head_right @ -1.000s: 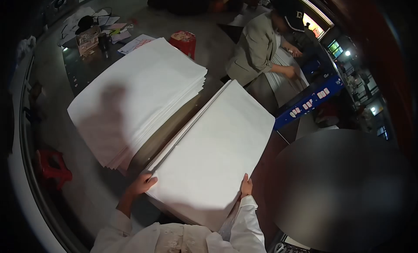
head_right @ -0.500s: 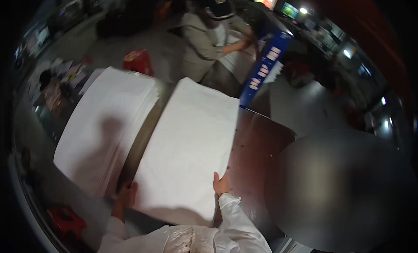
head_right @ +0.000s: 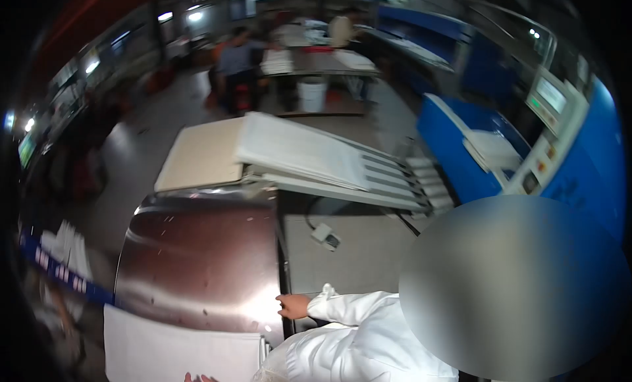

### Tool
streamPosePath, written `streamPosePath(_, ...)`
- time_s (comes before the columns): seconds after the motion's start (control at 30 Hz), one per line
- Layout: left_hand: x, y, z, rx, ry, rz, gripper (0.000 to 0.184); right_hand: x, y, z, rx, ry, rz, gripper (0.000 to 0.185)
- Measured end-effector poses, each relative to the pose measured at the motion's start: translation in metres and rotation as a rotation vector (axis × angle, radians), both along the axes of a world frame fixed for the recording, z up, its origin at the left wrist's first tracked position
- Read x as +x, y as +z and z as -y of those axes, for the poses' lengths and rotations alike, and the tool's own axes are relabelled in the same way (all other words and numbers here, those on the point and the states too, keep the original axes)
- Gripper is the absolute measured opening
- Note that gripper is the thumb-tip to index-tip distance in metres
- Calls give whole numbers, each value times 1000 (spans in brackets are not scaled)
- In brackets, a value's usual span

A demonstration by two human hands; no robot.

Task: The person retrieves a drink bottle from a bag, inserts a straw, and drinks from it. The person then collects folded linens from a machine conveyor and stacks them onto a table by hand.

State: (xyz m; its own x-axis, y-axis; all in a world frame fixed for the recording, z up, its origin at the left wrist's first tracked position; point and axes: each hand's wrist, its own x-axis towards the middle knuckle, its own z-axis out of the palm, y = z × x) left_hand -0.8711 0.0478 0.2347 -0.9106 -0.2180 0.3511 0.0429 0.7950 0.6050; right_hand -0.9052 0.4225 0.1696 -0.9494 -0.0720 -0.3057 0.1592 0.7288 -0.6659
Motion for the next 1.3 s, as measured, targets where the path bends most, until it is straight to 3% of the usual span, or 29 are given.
streamPosePath(0.07, -30, 22, -45, 129, -239, 123, 38, 37, 20, -47, -54, -269, -79, 46)
streamPosePath(0.1, -47, 22, -54, 35, -392, 123, 39, 62, 34, -70, -64, -420, -145, 45)
streamPosePath(0.13, -61, 2, -67, -26, -568, -36, 38, 84, 39, -92, -74, -569, -209, 43)
streamPosePath(0.2, -68, 12, -116, -71, -780, -89, 34, 130, 47, -130, -11, -897, -434, 41)
streamPosePath(0.3, -47, -8, -181, -6, -897, 19, 28, 206, 89, -173, 125, -1334, -666, 42)
streamPosePath(0.33, -23, 21, -212, -50, -999, -87, 28, 235, 97, -190, 208, -1447, -773, 43)
streamPosePath(0.4, 11, 28, -255, -37, -1116, 38, 28, 298, 112, -222, 370, -1610, -891, 49)
streamPosePath(0.43, 16, 17, -271, -64, -1223, 59, 30, 331, 109, -243, 521, -1667, -914, 54)
streamPosePath(0.47, 24, -16, -287, 63, -1167, 288, 20, 363, 105, -264, 676, -1714, -935, 60)
streamPosePath(0.53, 51, -28, -325, 195, -1232, 394, 20, 414, 107, -300, 638, -1921, -924, 71)
streamPosePath(0.6, 82, -15, -367, 118, -1309, 438, 18, 450, 97, -345, 620, -1979, -943, 76)
streamPosePath(0.67, 116, 9, -410, 36, -1368, 415, 20, 471, 86, -384, 610, -1996, -787, 82)
streamPosePath(0.73, 149, 25, -450, -18, -1419, 396, 22, 476, 74, -418, 544, -1990, -818, 91)
streamPosePath(0.87, 197, 57, -502, -111, -1451, 569, 23, 477, 65, -448, 444, -1965, -710, 65)
streamPosePath(1.0, 210, 40, -510, -93, -1420, 624, 24, 475, 74, -449, 371, -1914, -678, 43)
streamPosePath(1.03, 214, 43, -511, -117, -1392, 661, 24, 472, 78, -444, 396, -1841, -754, 44)
streamPosePath(1.13, 215, 35, -513, -114, -1382, 723, 24, 455, 125, -412, 106, -1666, -793, 47)
streamPosePath(1.2, 216, 41, -523, -124, -1452, 664, 24, 442, 168, -384, 233, -1379, -1008, 50)
streamPosePath(1.3, 212, 53, -540, -206, -1580, 641, 25, 436, 243, -344, 274, -949, -1126, 49)
